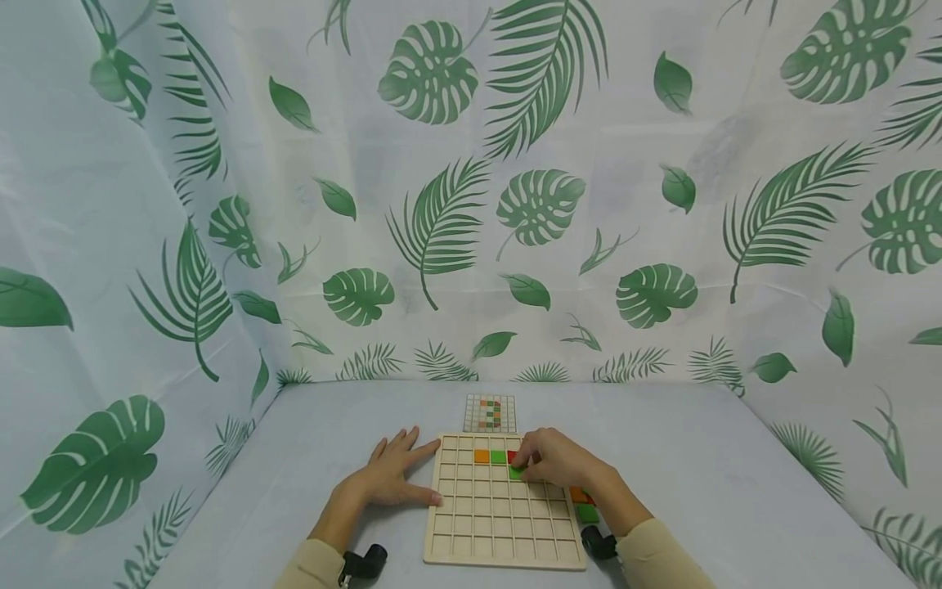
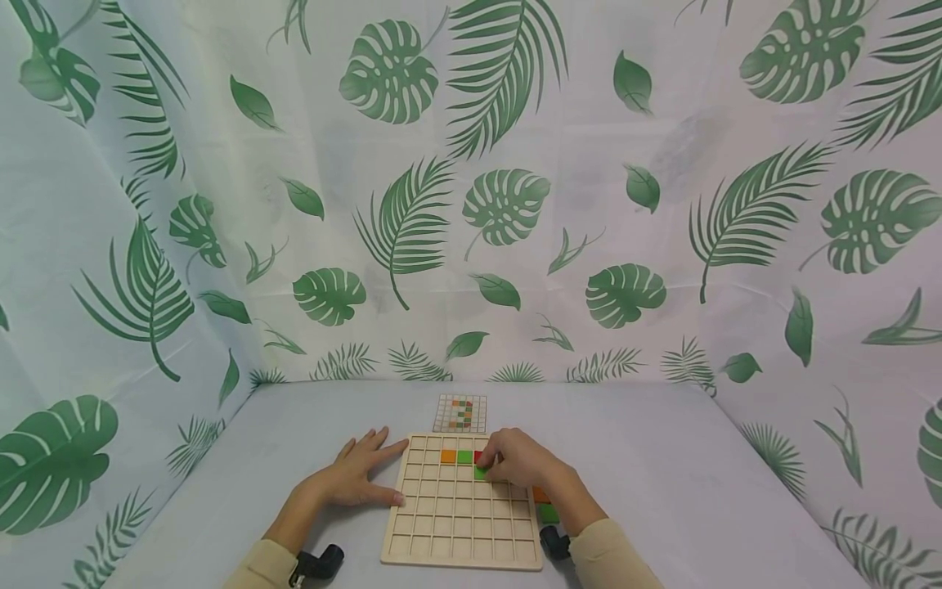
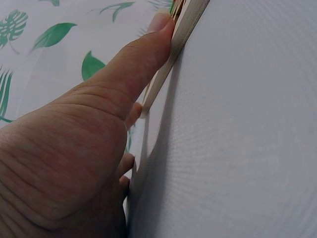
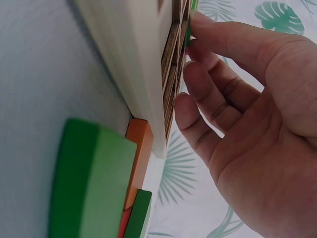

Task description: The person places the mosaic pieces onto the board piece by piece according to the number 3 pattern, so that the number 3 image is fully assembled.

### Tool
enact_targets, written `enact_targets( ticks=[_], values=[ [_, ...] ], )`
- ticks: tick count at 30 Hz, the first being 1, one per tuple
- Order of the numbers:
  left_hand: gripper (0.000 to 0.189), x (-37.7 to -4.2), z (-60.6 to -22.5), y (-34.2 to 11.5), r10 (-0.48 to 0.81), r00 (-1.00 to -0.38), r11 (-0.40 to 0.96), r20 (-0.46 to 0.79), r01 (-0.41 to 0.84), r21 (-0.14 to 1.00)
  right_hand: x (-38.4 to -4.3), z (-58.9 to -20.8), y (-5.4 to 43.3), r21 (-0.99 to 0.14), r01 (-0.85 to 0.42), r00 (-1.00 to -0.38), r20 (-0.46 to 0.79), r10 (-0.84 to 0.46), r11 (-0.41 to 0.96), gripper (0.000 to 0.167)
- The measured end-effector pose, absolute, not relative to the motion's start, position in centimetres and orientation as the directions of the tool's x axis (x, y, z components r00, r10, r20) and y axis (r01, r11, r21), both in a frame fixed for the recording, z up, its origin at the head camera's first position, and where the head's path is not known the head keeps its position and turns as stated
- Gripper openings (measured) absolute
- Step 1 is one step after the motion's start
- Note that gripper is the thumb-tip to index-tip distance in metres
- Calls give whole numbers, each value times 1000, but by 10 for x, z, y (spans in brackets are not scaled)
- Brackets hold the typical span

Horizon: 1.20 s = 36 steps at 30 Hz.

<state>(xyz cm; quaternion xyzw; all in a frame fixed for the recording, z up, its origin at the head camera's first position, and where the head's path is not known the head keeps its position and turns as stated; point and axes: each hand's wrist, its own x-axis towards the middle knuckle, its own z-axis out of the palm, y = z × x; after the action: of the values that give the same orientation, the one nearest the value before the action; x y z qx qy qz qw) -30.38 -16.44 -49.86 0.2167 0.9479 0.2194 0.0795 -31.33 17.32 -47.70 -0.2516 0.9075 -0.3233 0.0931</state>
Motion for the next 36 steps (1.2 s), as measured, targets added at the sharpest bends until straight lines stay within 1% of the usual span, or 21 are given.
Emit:
enact_targets(
  ticks=[6, 10, 17, 29, 36],
  values=[
    [104, -303, -498, -167, 454, -890, 797, -48, 382, 467, -314, -477, 176, -644, -411, -847, 7, -532, 645, 18],
    [105, -302, -496, -167, 461, -886, 791, -45, 388, 473, -312, -474, 179, -665, -400, -861, 36, -507, 631, 16],
    [103, -303, -494, -165, 451, -891, 803, -56, 378, 461, -312, -471, 181, -656, -395, -885, 84, -457, 644, 14],
    [102, -302, -495, -164, 447, -893, 807, -61, 373, 457, -309, -468, 190, -650, -355, -900, 43, -435, 671, 15],
    [102, -302, -495, -164, 443, -895, 810, -58, 372, 453, -311, -467, 202, -642, -394, -881, 58, -470, 658, 14]
  ],
)
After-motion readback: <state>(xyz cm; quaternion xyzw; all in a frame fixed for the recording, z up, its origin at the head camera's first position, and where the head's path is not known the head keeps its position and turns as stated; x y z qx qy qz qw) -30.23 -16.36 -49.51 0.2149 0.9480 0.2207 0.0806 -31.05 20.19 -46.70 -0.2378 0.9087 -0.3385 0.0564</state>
